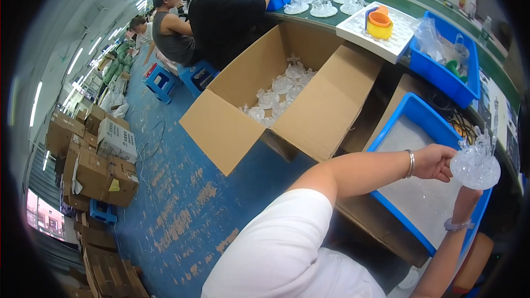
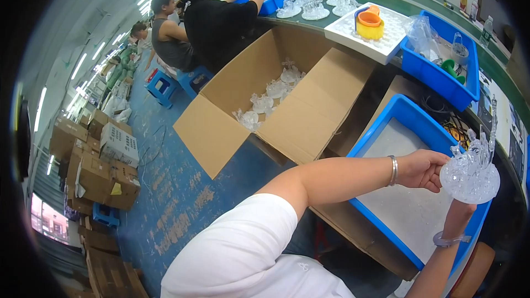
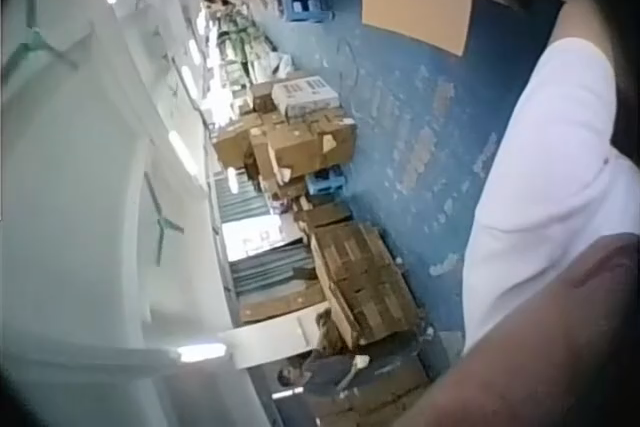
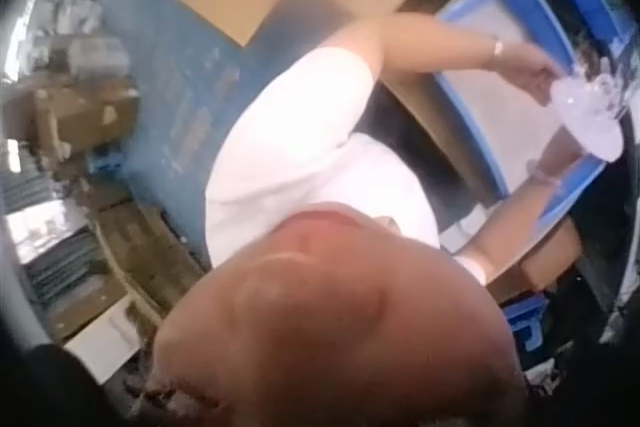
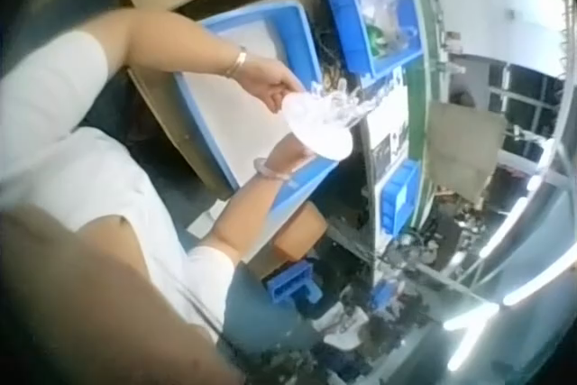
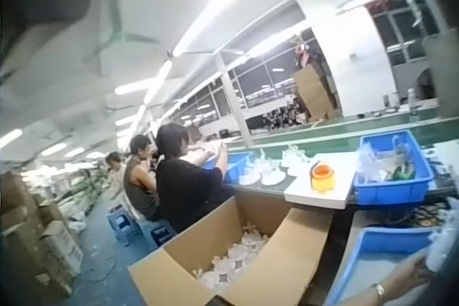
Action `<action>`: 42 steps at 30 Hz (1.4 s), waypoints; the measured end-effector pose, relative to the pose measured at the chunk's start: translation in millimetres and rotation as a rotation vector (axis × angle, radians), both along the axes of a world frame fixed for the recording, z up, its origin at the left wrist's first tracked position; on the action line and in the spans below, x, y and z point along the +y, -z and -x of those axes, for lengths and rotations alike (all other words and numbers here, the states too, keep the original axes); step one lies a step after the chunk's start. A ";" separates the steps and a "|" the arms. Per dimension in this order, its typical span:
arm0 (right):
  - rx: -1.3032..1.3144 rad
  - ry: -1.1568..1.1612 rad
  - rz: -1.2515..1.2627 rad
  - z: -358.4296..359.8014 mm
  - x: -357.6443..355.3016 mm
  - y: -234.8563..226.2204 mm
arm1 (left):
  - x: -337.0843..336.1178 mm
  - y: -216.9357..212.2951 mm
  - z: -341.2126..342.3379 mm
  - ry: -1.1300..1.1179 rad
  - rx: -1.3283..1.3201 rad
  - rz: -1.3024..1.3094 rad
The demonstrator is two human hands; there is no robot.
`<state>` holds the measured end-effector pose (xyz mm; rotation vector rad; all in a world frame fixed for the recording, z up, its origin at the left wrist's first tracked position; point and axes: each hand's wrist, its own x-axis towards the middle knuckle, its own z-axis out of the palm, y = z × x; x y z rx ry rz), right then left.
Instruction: Inspecting acrylic decorative light components and placing them into a cardboard shipping box.
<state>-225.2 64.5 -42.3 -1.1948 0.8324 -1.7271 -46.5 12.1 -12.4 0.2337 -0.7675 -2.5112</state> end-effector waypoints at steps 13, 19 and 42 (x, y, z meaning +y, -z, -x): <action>-0.243 -0.106 -0.217 15.7 -10.2 9.3 | -0.5 5.0 -4.9 0.161 -0.378 0.253; -0.244 -0.285 -0.348 3.8 -6.9 0.4 | -31.5 43.0 -0.7 -0.018 -0.561 0.066; 1.049 0.216 -0.673 24.9 9.3 -23.6 | -42.5 2.3 -39.1 -0.719 -0.659 0.287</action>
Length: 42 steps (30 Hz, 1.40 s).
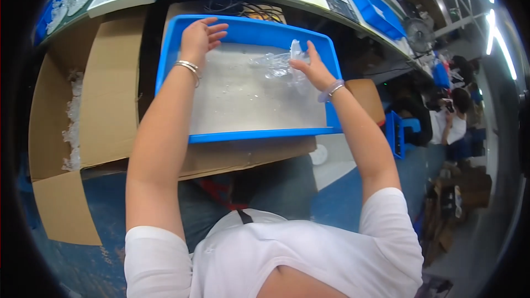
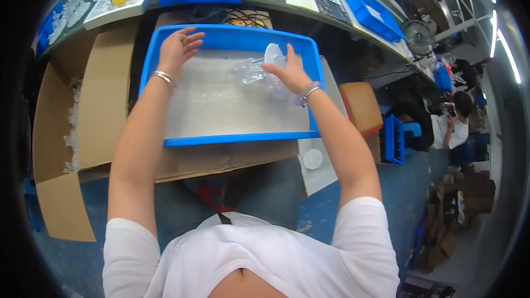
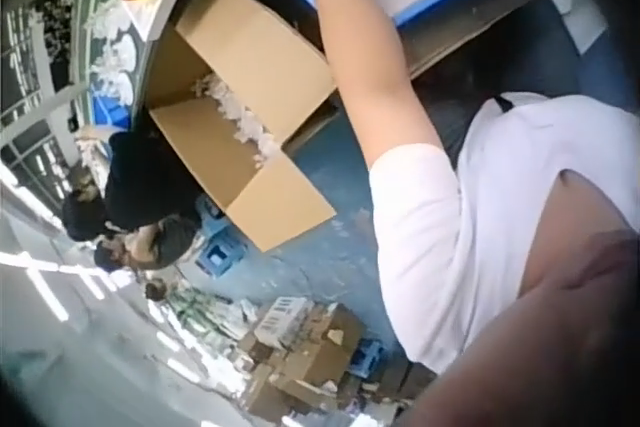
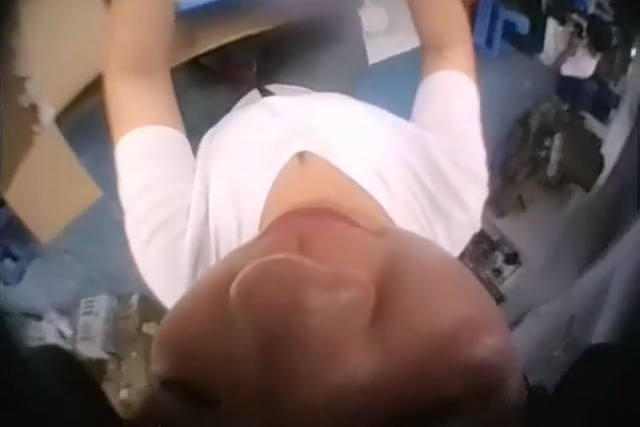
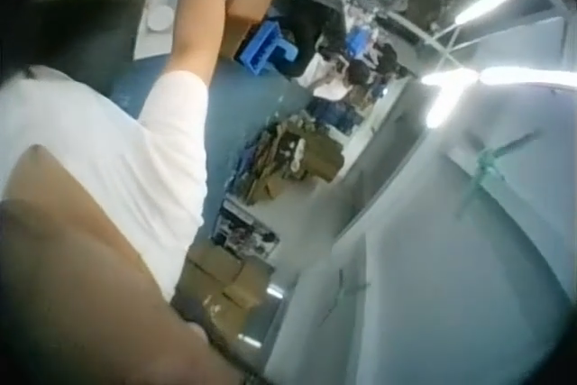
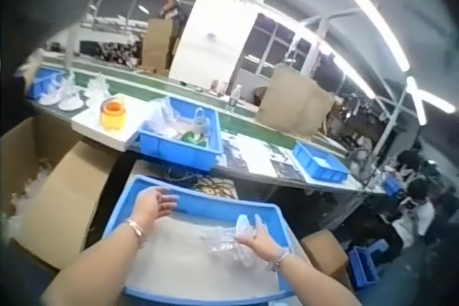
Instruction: Inspecting acrylic decorative light components and placing them into a cardboard shipping box.
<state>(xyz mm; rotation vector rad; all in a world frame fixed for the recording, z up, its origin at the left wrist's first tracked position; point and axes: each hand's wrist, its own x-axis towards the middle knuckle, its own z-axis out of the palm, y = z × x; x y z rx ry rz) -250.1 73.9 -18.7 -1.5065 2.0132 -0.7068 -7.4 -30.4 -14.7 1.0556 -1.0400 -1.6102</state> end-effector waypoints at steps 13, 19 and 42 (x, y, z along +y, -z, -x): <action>-0.109 0.030 0.087 6.5 14.8 -15.8 | 4.8 -3.5 5.1 -0.024 -0.035 -0.004; -0.319 0.076 0.174 1.8 21.5 -25.8 | 6.4 -6.3 7.3 -0.014 -0.038 -0.001; -0.380 0.207 0.226 7.9 29.4 -18.8 | 5.0 -0.8 7.3 -0.020 -0.085 0.040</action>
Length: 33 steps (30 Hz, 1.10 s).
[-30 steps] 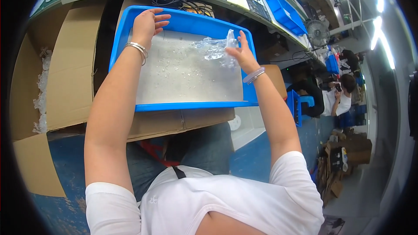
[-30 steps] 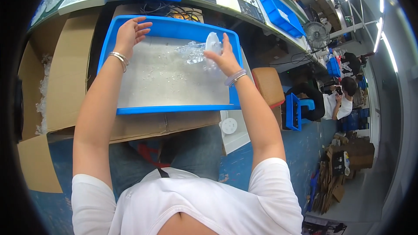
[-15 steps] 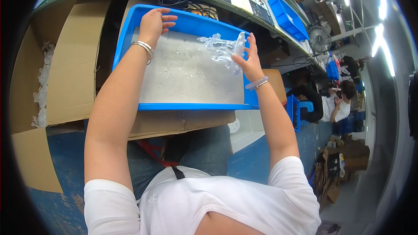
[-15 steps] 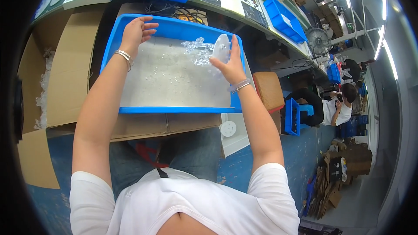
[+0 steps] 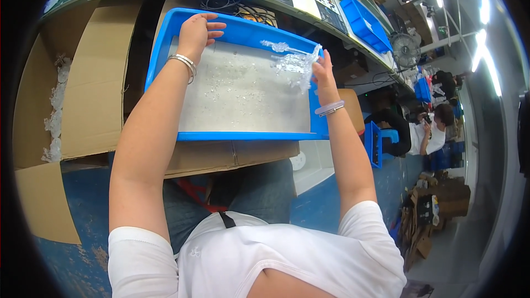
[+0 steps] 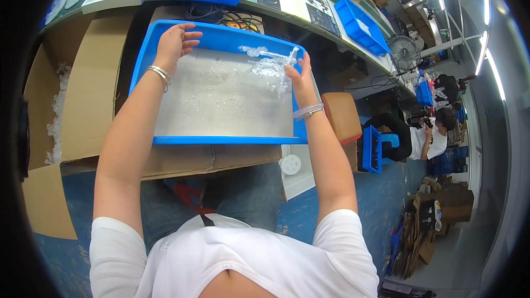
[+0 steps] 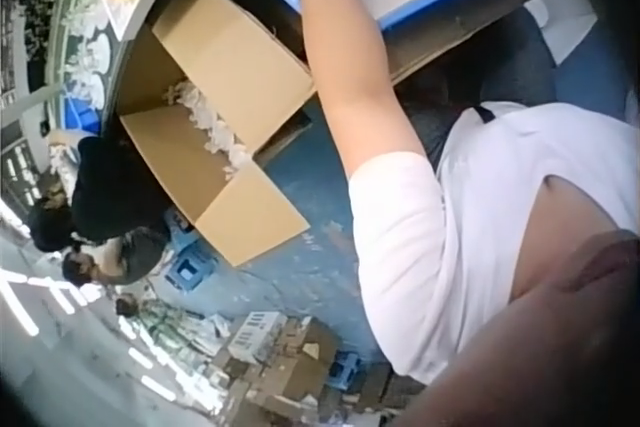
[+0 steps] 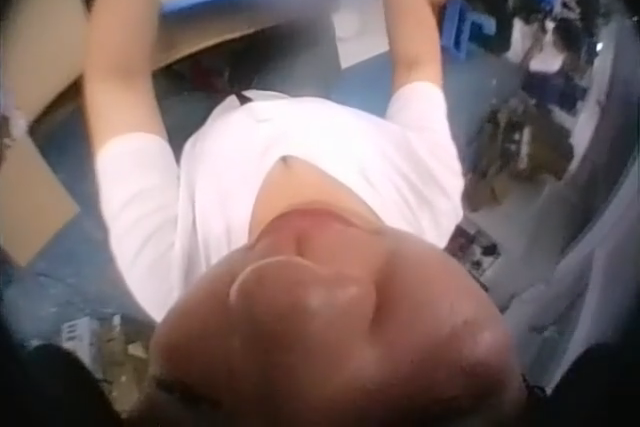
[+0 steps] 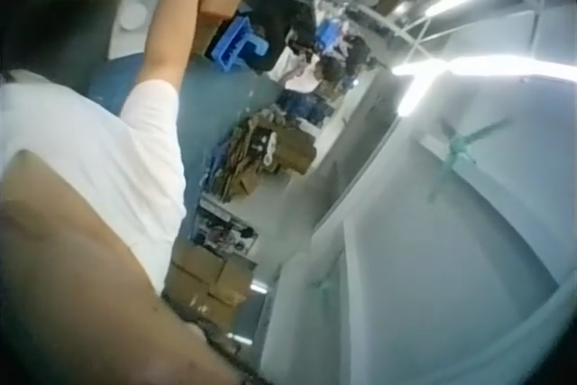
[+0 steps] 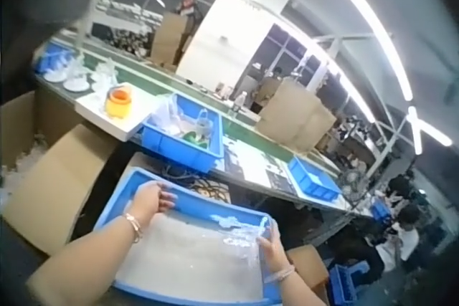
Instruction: Inspecting acrylic decorative light components and placing them into a cardboard shipping box.
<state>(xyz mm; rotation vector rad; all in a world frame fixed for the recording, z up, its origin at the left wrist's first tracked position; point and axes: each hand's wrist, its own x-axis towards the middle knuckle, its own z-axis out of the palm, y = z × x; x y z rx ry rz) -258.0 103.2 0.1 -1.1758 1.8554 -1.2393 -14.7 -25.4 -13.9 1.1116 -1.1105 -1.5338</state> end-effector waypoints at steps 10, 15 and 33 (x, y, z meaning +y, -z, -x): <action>0.610 -0.067 -0.001 5.8 -1.3 14.8 | 1.7 -2.2 1.0 0.013 -0.015 0.011; 0.079 0.039 -0.016 -0.3 -0.2 10.1 | 3.6 -1.7 0.9 0.015 -0.014 0.009; 0.489 -0.054 -0.041 18.6 -5.2 21.2 | 3.7 -0.4 2.5 0.045 -0.016 0.034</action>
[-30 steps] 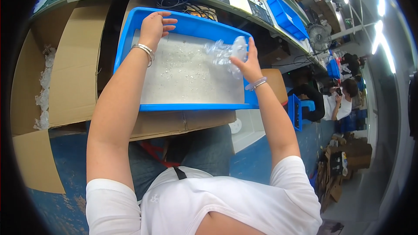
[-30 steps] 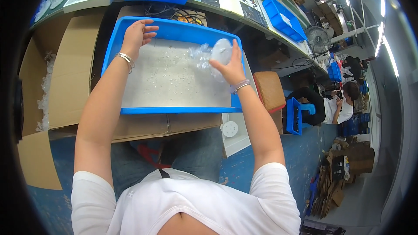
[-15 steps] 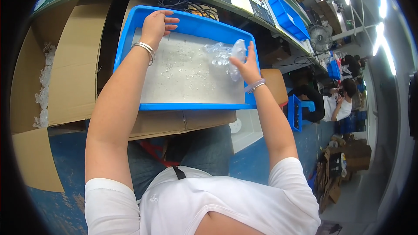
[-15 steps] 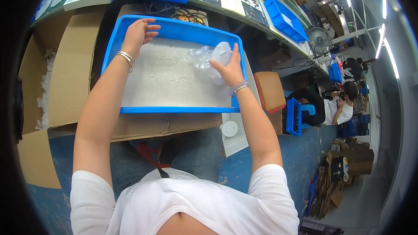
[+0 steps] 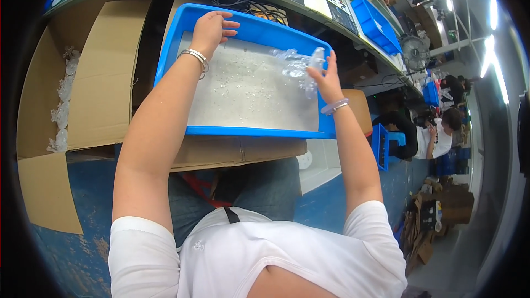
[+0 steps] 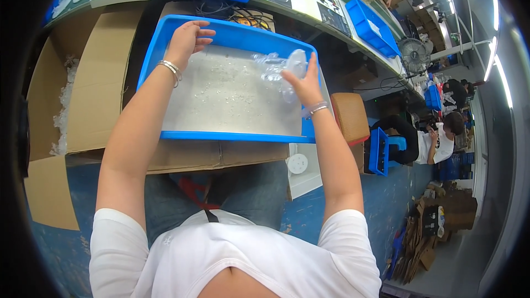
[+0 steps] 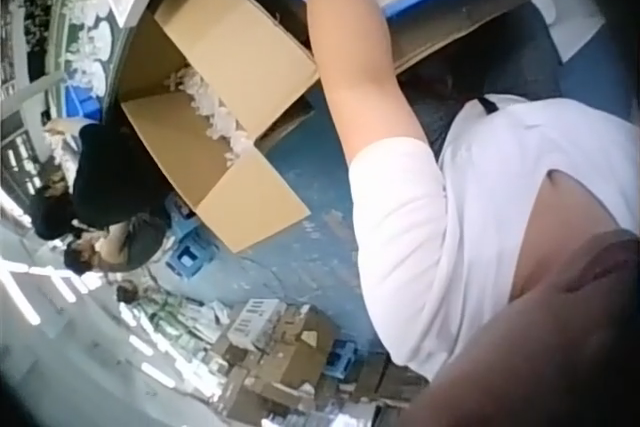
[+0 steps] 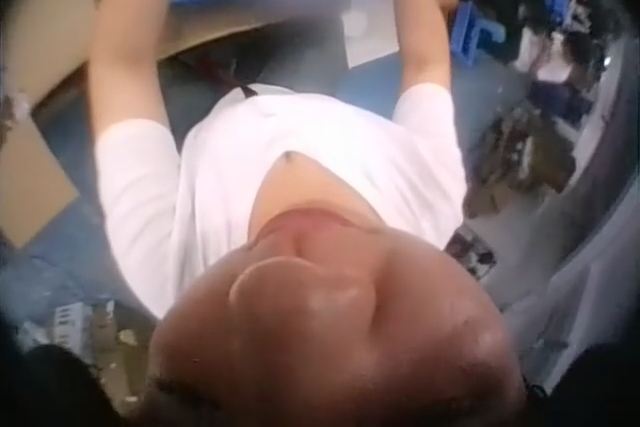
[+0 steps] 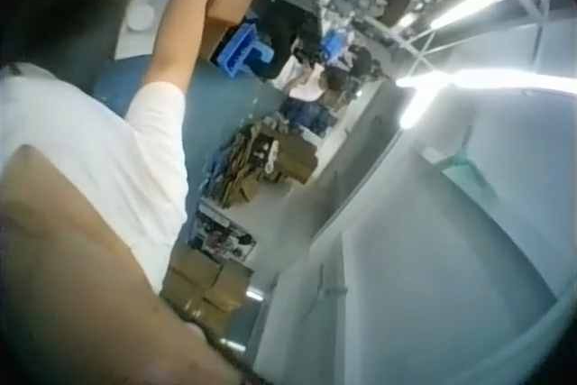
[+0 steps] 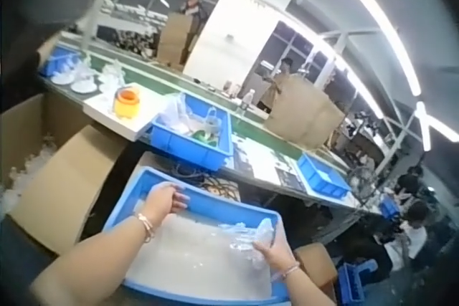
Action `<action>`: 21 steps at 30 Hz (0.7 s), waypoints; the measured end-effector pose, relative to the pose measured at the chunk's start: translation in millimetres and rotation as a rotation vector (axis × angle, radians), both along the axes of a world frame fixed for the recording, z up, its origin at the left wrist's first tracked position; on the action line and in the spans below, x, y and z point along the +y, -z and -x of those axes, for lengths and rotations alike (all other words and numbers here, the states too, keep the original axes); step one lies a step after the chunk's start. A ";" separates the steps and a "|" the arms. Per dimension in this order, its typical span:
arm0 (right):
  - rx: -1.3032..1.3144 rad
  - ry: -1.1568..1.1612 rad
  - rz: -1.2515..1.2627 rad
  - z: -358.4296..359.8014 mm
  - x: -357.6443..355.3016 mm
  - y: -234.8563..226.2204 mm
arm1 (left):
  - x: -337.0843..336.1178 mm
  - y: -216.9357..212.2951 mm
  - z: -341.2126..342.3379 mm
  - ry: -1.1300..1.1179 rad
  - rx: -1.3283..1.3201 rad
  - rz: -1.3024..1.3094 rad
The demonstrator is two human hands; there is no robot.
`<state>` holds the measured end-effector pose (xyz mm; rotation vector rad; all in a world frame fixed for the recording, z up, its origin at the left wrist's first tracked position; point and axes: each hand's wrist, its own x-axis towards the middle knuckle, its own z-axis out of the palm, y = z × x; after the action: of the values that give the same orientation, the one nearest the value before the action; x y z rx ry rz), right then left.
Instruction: Inspecting acrylic decorative light components and placing them into a cardboard shipping box.
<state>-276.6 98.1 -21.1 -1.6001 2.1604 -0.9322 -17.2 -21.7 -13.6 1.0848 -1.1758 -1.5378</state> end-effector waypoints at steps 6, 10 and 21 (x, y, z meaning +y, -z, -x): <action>-0.076 -0.020 0.105 -8.7 -11.1 -10.8 | 0.0 0.4 -1.7 -0.006 -0.016 0.013; 0.371 -0.051 0.015 -20.7 -7.4 -11.7 | 0.1 -0.2 0.3 -0.007 -0.022 0.008; 0.078 0.038 0.134 -20.9 1.7 -30.7 | -3.1 -2.4 1.1 0.032 0.003 0.016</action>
<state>-255.7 99.7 9.6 -1.6888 2.2296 -1.0639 -18.3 -24.8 -11.2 1.0576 -1.2067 -1.5514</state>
